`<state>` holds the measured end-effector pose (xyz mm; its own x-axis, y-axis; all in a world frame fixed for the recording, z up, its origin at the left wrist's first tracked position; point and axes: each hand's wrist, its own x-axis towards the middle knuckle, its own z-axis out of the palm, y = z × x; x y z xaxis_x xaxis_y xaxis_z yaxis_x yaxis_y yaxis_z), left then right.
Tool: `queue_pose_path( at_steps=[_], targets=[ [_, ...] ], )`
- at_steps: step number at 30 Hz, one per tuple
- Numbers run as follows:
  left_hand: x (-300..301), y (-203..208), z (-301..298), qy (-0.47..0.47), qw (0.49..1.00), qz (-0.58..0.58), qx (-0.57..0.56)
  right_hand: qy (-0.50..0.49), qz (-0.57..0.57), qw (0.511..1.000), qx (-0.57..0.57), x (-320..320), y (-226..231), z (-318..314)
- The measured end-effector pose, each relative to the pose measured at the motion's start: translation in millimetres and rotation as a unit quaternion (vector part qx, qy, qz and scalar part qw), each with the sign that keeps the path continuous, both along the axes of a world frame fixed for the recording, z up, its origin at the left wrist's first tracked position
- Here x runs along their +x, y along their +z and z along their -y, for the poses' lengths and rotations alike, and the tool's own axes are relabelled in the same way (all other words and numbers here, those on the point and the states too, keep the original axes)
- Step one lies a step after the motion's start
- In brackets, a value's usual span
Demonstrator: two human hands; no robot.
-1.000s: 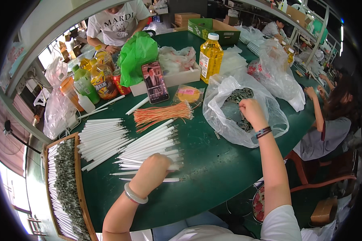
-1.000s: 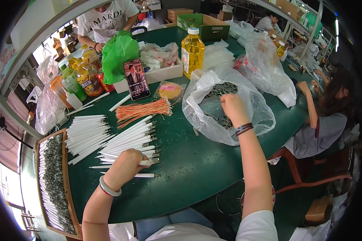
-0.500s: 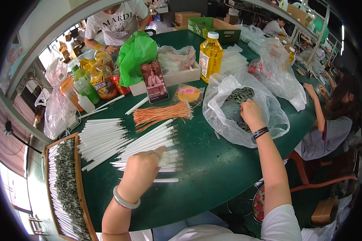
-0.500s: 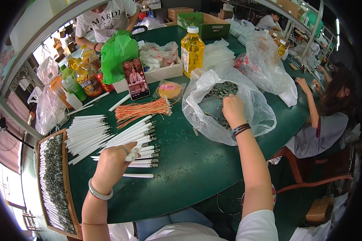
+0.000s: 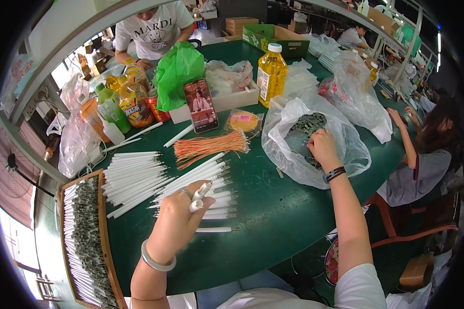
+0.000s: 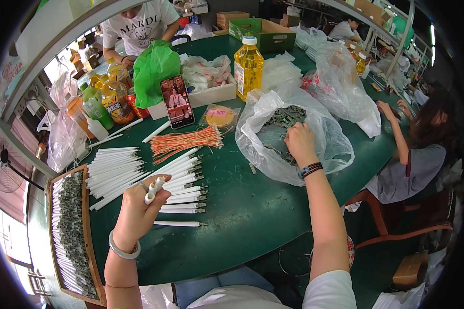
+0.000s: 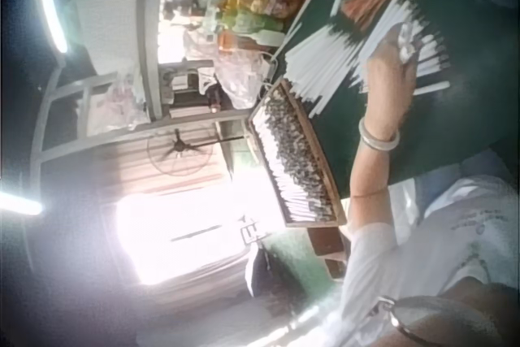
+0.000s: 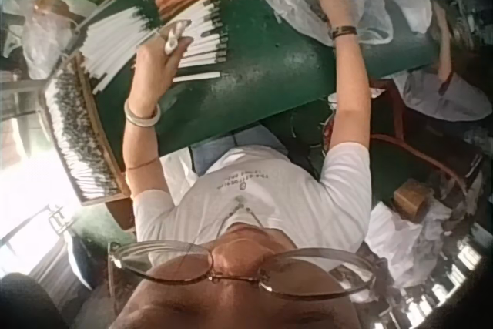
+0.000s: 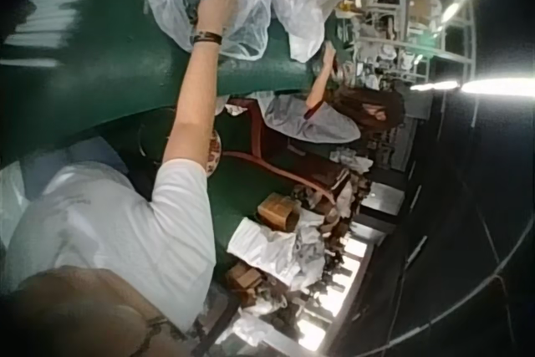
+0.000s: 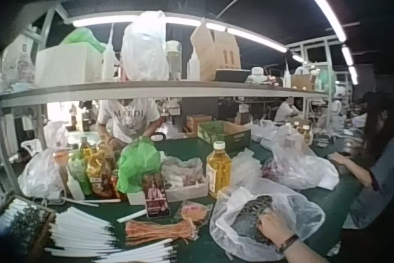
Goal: The person attaches green electronic components and copper wires to white plastic light housing tubes by hand.
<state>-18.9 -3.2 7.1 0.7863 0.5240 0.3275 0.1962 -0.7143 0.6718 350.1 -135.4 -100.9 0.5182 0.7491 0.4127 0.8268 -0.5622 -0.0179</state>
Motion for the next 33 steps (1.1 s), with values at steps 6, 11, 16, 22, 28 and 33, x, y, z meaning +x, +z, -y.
queue_pose_path(
  at_steps=[6,11,16,22,28,33],
  targets=[
    [0.9,5.4,0.6,-0.013,0.987,-0.015,-0.161,0.047,-0.055,0.973,0.218,0.5,6.9,8.3],
    [-1.4,-1.8,-3.5,-0.032,0.973,-0.016,-0.229,0.2,-0.515,0.783,0.286,-105.7,64.4,-12.4],
    [8.4,0.6,2.2,-0.039,0.965,0.027,-0.257,0.324,-0.658,0.676,0.076,-177.1,120.8,-16.1],
    [5.6,-0.2,-0.1,-0.057,0.932,0.01,-0.357,0.332,-0.715,0.61,0.082,-189.7,116.9,-30.1],
    [6.3,-2.1,2.9,-0.054,0.922,0.027,-0.383,0.404,-0.681,0.57,0.22,-208.7,85.3,-43.5],
    [6.7,-5.4,2.9,-0.079,0.903,0.073,-0.416,0.401,-0.62,0.585,0.336,-216.8,76.2,-45.4]
  ],
)
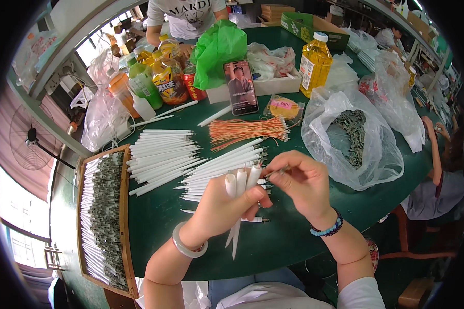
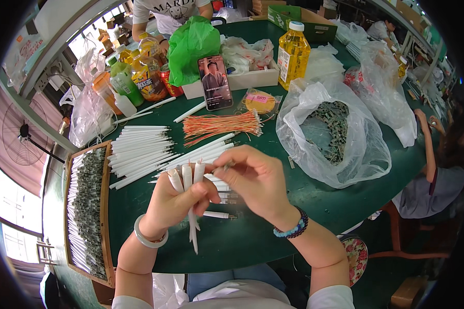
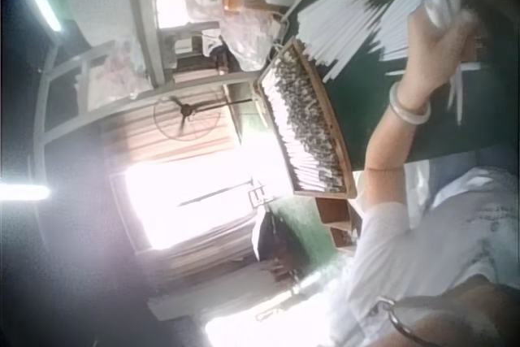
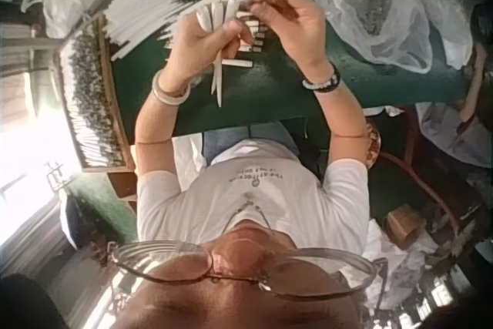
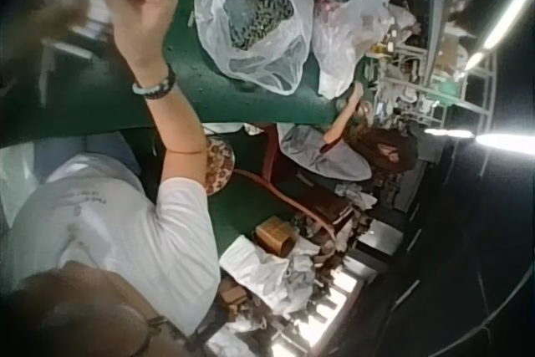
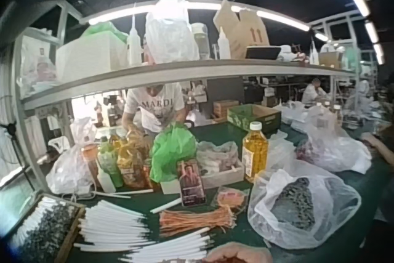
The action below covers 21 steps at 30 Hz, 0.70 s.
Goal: The person attaches green electronic components and copper wires to white plastic light housing tubes by hand.
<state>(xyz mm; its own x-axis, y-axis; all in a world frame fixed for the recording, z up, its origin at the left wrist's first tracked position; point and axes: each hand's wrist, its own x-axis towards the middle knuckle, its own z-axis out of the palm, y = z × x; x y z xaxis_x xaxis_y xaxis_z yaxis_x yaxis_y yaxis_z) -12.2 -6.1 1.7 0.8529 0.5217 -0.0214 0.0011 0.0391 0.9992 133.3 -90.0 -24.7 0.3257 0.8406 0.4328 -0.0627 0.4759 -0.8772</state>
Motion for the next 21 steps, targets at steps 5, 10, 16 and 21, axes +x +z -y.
queue_pose_path(
  at_steps=[5,10,16,21],
  targets=[
    [0.3,-1.5,-1.7,-0.012,0.997,0.041,-0.069,-0.011,-0.132,0.991,0.017,7.3,15.4,1.1],
    [3.3,-4.3,1.1,0.019,0.998,0.058,-0.029,-0.036,-0.055,0.998,-0.008,11.2,16.0,0.9],
    [2.0,4.1,4.0,0.029,0.999,0.013,0.033,-0.017,-0.059,0.998,-0.032,7.8,25.1,0.8],
    [1.3,1.8,4.7,0.01,0.999,0.003,0.047,-0.05,0.031,0.996,-0.071,7.0,27.4,2.0]
  ],
)
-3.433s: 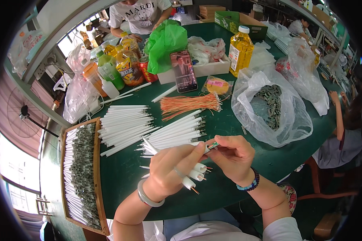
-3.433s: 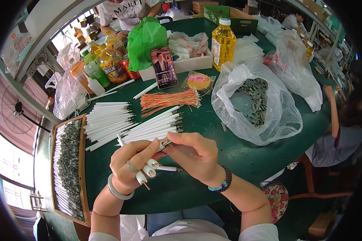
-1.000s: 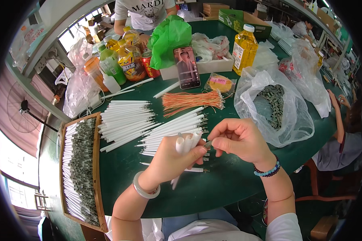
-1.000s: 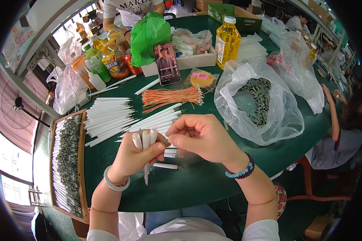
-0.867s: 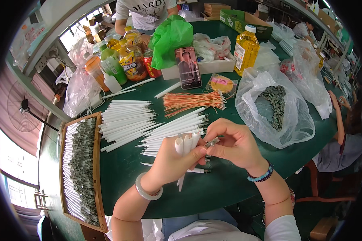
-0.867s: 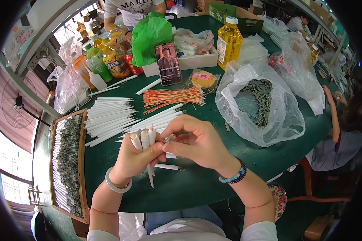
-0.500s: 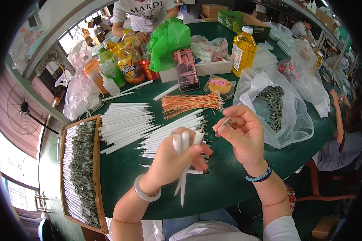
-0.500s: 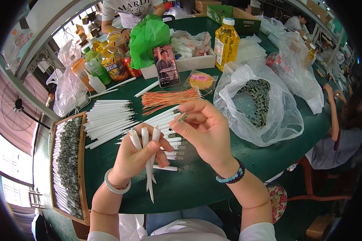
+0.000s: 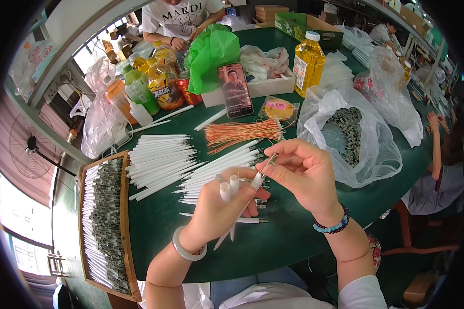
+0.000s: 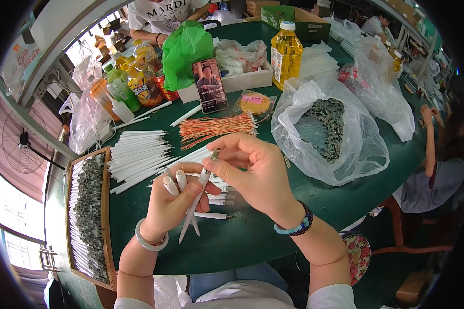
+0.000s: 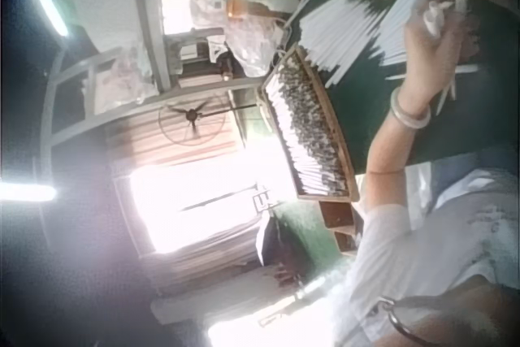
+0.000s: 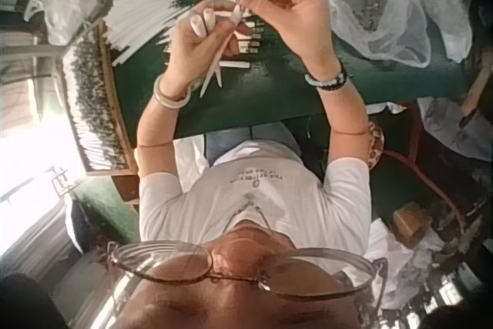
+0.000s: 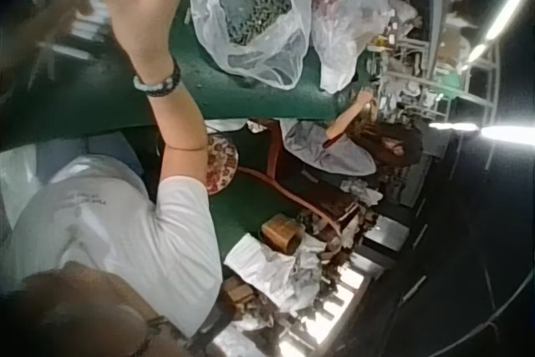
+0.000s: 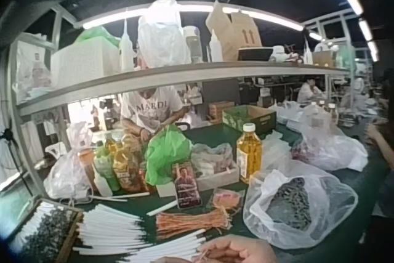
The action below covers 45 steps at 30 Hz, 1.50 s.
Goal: The person attaches green electronic components and copper wires to white plastic light housing tubes by hand.
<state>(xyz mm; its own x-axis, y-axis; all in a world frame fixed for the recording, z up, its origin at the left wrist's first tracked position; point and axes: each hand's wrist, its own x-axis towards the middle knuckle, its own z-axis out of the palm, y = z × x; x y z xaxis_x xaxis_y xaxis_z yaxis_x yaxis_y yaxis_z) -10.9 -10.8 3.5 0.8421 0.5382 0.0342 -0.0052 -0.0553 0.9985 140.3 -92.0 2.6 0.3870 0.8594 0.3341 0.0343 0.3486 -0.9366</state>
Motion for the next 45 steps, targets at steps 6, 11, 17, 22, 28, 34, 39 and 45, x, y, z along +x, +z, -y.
queue_pose_path(
  at_steps=[6,11,17,22,28,34,39,45],
  targets=[
    [-0.5,-6.6,0.3,-0.015,0.997,0.061,0.034,0.006,-0.019,1.0,0.01,0.5,-2.8,0.1],
    [0.4,-6.8,0.6,-0.007,0.998,0.038,0.04,-0.03,0.032,0.999,0.012,-1.0,-1.3,2.5],
    [-1.8,-9.5,0.3,-0.003,0.992,0.042,0.116,-0.015,0.039,0.999,0.024,-0.9,-11.0,1.9],
    [-2.2,-7.7,5.3,0.031,0.99,0.066,0.119,0.024,0.108,0.99,0.093,-5.9,-20.9,7.2],
    [-3.1,-8.9,9.2,0.1,0.916,0.102,0.374,-0.039,0.139,0.974,0.177,-14.5,-39.4,10.3],
    [0.5,-9.5,8.4,0.102,0.88,0.108,0.452,-0.011,0.08,0.986,0.148,-13.6,-40.5,13.8],
    [-0.9,-33.0,-15.5,0.018,0.846,-0.163,0.508,-0.238,0.135,0.962,0.021,82.7,-35.3,22.4],
    [4.5,-57.9,-6.0,-0.065,0.757,-0.273,0.59,-0.331,0.482,0.768,-0.262,208.4,-71.0,63.1]
  ],
)
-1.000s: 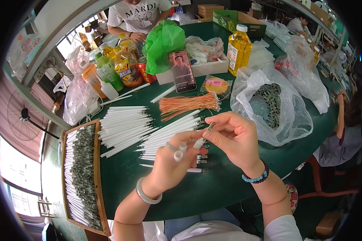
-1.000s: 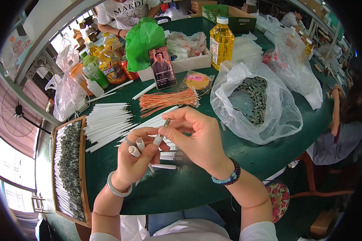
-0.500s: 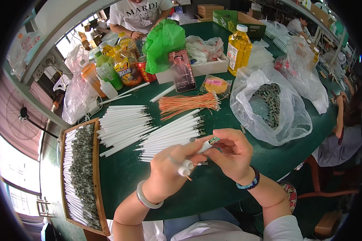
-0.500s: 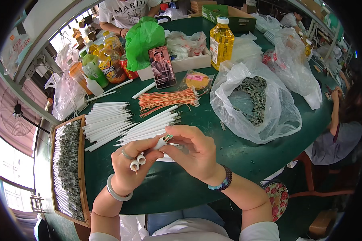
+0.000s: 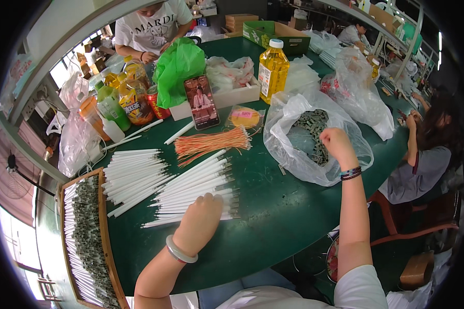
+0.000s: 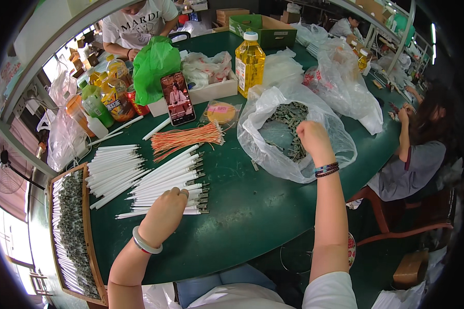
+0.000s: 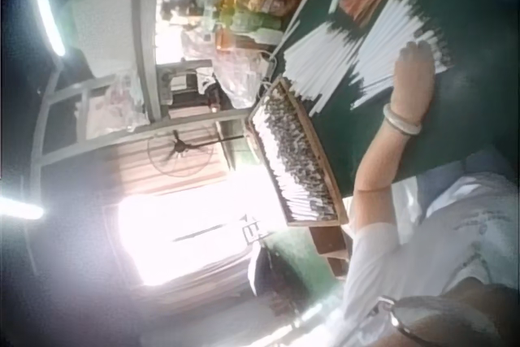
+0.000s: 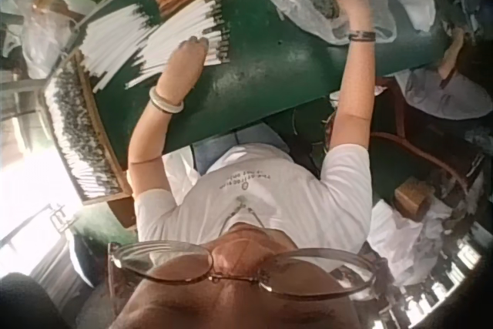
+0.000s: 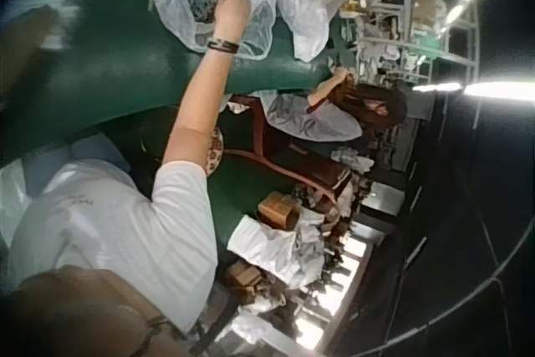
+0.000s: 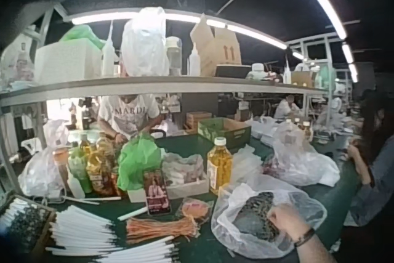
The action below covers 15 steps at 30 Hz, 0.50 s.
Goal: The person attaches green electronic components and copper wires to white plastic light housing tubes by hand.
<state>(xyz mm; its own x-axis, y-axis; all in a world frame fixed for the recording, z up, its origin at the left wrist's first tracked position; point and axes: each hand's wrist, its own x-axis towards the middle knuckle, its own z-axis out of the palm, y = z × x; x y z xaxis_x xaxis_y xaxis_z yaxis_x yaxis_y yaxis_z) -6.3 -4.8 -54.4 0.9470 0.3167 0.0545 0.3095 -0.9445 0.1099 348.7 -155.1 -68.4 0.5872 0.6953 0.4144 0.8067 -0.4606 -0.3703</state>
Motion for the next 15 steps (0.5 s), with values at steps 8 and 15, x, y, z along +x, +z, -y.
queue_pose_path(
  at_steps=[8,15],
  targets=[
    [-2.5,7.7,-3.7,0.0,0.998,0.017,0.053,0.013,0.093,0.984,-0.148,12.1,-25.3,-4.1],
    [-4.7,39.9,-4.2,0.096,0.985,0.114,-0.088,0.103,0.181,0.977,0.047,-4.8,-6.6,-2.4]
  ],
)
